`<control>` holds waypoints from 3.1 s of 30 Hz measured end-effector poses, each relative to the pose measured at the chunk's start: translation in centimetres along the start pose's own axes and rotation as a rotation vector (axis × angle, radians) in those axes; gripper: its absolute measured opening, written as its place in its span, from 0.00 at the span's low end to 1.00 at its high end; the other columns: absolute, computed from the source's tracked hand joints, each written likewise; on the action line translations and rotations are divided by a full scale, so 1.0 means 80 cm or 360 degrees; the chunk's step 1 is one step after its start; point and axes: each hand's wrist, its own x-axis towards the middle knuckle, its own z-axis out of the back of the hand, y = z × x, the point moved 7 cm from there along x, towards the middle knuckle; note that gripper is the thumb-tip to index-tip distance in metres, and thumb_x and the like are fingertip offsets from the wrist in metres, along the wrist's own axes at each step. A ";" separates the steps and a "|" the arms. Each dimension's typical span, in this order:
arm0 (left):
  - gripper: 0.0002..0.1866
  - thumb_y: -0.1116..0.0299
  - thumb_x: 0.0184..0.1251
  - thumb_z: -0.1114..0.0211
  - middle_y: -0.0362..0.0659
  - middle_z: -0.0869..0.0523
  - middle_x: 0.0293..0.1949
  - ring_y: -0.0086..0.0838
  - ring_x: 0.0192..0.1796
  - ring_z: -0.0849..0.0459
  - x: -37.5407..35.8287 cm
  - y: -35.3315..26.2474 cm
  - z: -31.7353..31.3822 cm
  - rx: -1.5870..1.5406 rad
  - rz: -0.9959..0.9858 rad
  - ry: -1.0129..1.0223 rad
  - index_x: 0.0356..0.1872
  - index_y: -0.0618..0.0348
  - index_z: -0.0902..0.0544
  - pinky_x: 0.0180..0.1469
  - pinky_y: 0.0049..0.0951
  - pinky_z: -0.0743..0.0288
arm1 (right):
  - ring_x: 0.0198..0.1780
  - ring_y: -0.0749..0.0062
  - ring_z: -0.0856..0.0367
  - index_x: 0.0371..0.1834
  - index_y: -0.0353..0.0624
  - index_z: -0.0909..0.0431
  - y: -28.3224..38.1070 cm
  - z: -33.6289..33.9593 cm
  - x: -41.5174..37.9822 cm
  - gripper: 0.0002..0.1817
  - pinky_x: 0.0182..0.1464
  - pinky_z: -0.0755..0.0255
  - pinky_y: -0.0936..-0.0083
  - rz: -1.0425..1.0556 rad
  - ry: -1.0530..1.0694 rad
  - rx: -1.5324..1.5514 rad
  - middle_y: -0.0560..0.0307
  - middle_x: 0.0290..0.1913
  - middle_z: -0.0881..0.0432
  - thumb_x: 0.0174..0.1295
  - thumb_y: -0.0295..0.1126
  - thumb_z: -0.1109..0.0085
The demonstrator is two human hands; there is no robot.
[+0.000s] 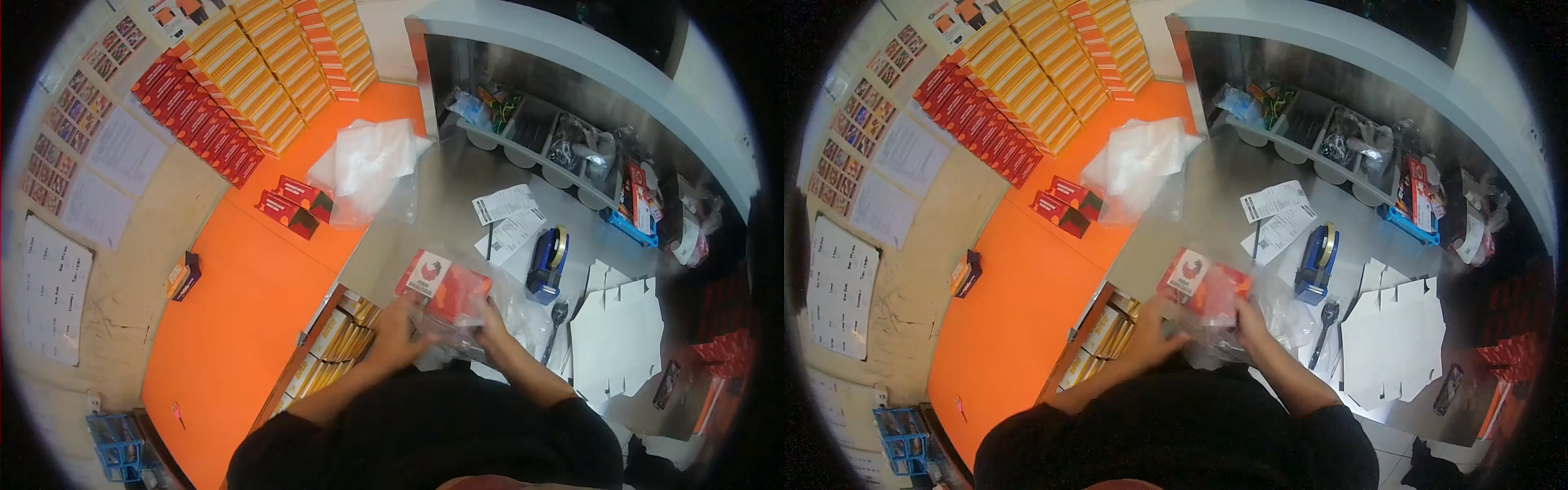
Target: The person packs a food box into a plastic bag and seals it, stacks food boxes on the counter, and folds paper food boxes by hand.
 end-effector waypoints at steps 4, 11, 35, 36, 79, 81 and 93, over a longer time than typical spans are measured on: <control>0.27 0.60 0.56 0.36 0.53 0.21 0.46 0.44 0.51 0.24 0.028 -0.098 -0.122 0.0772 -0.0663 0.1434 0.55 0.64 0.30 0.60 0.44 0.38 | 0.49 0.65 0.22 0.57 0.43 0.30 -0.027 0.062 0.022 0.24 0.48 0.27 0.70 -0.0099 0.0253 -0.0777 0.53 0.48 0.22 0.61 0.43 0.49; 0.16 0.61 0.67 0.47 0.48 0.19 0.41 0.39 0.45 0.21 0.183 -0.112 0.082 -0.1981 0.0326 0.1206 0.43 0.64 0.23 0.54 0.41 0.30 | 0.38 0.51 0.21 0.31 0.39 0.21 0.144 -0.094 -0.119 0.33 0.43 0.30 0.62 -0.0337 0.0840 -0.3032 0.44 0.31 0.20 0.64 0.60 0.64; 0.25 0.57 0.61 0.41 0.59 0.28 0.58 0.45 0.57 0.25 0.292 -0.126 0.108 -0.1247 -0.0092 0.0834 0.53 0.66 0.30 0.60 0.46 0.33 | 0.38 0.58 0.23 0.29 0.43 0.24 0.325 -0.272 -0.052 0.13 0.49 0.31 0.63 0.1599 0.1304 -0.2716 0.55 0.31 0.22 0.49 0.40 0.35; 0.25 0.56 0.62 0.42 0.59 0.28 0.58 0.45 0.57 0.25 0.299 -0.120 0.106 -0.1182 -0.0063 0.0859 0.53 0.66 0.30 0.60 0.46 0.33 | 0.41 0.58 0.23 0.34 0.42 0.23 0.367 -0.255 -0.034 0.12 0.49 0.31 0.64 0.1785 0.0986 -0.2631 0.53 0.34 0.21 0.50 0.37 0.36; 0.35 0.51 0.55 0.36 0.67 0.39 0.64 0.27 0.29 0.18 0.218 -0.097 0.136 -0.1464 -0.0169 0.0864 0.57 0.62 0.38 0.37 0.22 0.24 | 0.46 0.52 0.20 0.43 0.38 0.20 -0.108 -0.058 0.110 0.16 0.50 0.28 0.61 -0.0444 0.1270 -0.3340 0.42 0.41 0.19 0.58 0.36 0.50; 0.34 0.53 0.56 0.36 0.66 0.40 0.64 0.26 0.30 0.18 0.212 -0.088 0.142 -0.1510 -0.0113 0.0927 0.57 0.61 0.39 0.38 0.22 0.24 | 0.43 0.49 0.19 0.41 0.37 0.20 -0.037 -0.143 0.059 0.16 0.45 0.25 0.60 -0.0492 0.0912 -0.3737 0.40 0.41 0.19 0.58 0.36 0.50; 0.35 0.53 0.59 0.44 0.61 0.38 0.64 0.45 0.61 0.29 0.223 -0.087 0.160 -0.1418 -0.0112 0.1006 0.61 0.69 0.40 0.53 0.40 0.28 | 0.41 0.50 0.21 0.38 0.41 0.20 0.025 -0.186 0.033 0.19 0.45 0.29 0.57 -0.0372 0.0987 -0.3828 0.46 0.36 0.18 0.63 0.46 0.52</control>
